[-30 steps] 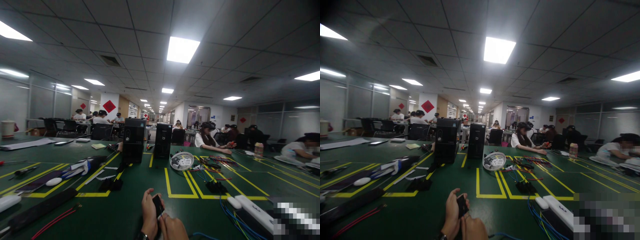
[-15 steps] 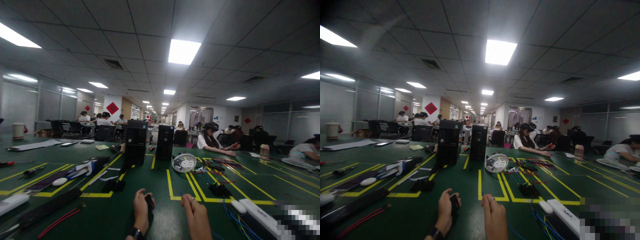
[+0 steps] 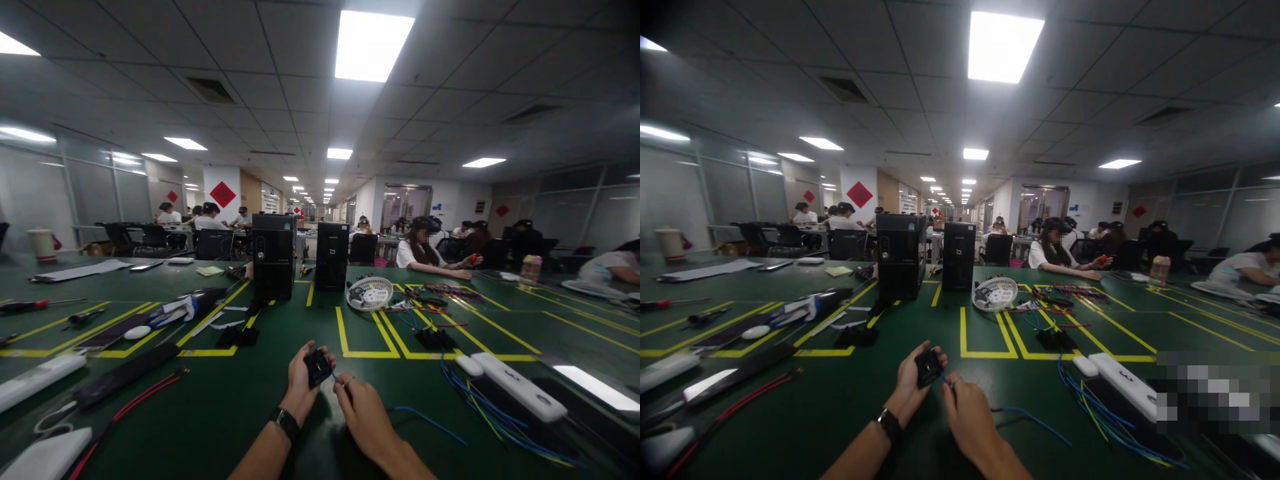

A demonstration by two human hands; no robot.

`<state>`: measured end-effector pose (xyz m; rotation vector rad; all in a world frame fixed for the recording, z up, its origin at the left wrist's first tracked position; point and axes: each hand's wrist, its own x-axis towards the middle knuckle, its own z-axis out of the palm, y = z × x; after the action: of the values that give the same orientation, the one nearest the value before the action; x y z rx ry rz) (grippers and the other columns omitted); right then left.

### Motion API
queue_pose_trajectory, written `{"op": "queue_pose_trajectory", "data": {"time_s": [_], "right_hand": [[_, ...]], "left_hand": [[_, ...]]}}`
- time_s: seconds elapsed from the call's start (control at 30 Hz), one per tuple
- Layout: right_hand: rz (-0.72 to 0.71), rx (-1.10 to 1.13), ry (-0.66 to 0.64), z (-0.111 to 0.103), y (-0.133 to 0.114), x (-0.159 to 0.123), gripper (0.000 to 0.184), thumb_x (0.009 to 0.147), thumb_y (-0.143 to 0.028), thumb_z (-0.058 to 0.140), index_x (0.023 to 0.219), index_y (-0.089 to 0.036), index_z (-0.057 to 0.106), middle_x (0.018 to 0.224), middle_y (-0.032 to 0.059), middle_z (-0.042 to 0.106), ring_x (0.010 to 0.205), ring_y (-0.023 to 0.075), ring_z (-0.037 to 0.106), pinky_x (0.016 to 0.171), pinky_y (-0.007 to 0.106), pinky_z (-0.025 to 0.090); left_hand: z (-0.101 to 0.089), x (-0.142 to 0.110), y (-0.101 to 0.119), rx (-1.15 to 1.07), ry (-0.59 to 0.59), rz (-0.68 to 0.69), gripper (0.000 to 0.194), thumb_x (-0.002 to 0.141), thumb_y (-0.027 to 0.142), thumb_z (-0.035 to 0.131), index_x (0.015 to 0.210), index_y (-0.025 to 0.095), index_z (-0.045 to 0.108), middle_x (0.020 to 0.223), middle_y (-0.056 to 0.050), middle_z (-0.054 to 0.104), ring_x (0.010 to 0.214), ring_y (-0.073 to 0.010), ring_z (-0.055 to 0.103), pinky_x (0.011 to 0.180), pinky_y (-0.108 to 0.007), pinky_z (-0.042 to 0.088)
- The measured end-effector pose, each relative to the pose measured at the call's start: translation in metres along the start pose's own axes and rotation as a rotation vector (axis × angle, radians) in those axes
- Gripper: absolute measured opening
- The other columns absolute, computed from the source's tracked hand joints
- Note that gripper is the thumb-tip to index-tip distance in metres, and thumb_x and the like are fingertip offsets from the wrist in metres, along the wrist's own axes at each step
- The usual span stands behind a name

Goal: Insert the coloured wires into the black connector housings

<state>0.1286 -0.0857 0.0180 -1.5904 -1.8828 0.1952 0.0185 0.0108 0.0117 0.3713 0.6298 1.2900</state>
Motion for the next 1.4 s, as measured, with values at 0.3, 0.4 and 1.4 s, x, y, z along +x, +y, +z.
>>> {"op": "queue_pose_trajectory", "data": {"time_s": [0.3,0.4,1.4], "right_hand": [[0.007,-0.014,0.051,0.001,-0.003,-0.001,0.022,0.092,-0.027,0.04,0.09,-0.018,0.059,0.078,0.0046,0.068,0.07,0.0163,0.063,0.059,0.022,0.034],[0.029,-0.013,0.066,0.002,-0.001,0.0,0.021,0.092,-0.029,0.041,0.087,-0.018,0.058,0.074,0.0044,0.067,0.066,0.0163,0.062,0.057,0.022,0.033],[0.055,0.013,0.093,-0.001,0.013,0.003,0.009,0.081,-0.023,0.047,0.081,-0.019,0.055,0.056,-0.0022,0.056,0.05,0.0127,0.051,0.051,0.021,0.029]], "left_hand": [[-0.001,-0.01,-0.012,0.143,-0.133,0.096,0.031,0.079,0.037,0.055,0.103,0.018,0.047,0.069,-0.004,0.066,0.055,-0.017,0.063,0.053,-0.028,0.048],[-0.001,-0.012,-0.014,0.174,-0.135,0.133,0.034,0.078,0.041,0.055,0.102,0.019,0.046,0.069,-0.003,0.065,0.056,-0.0165,0.062,0.053,-0.027,0.047],[-0.001,-0.018,-0.028,0.465,-0.148,0.299,0.028,0.084,0.046,0.045,0.099,0.022,0.047,0.071,0.001,0.057,0.062,-0.0125,0.057,0.058,-0.023,0.044]]}}
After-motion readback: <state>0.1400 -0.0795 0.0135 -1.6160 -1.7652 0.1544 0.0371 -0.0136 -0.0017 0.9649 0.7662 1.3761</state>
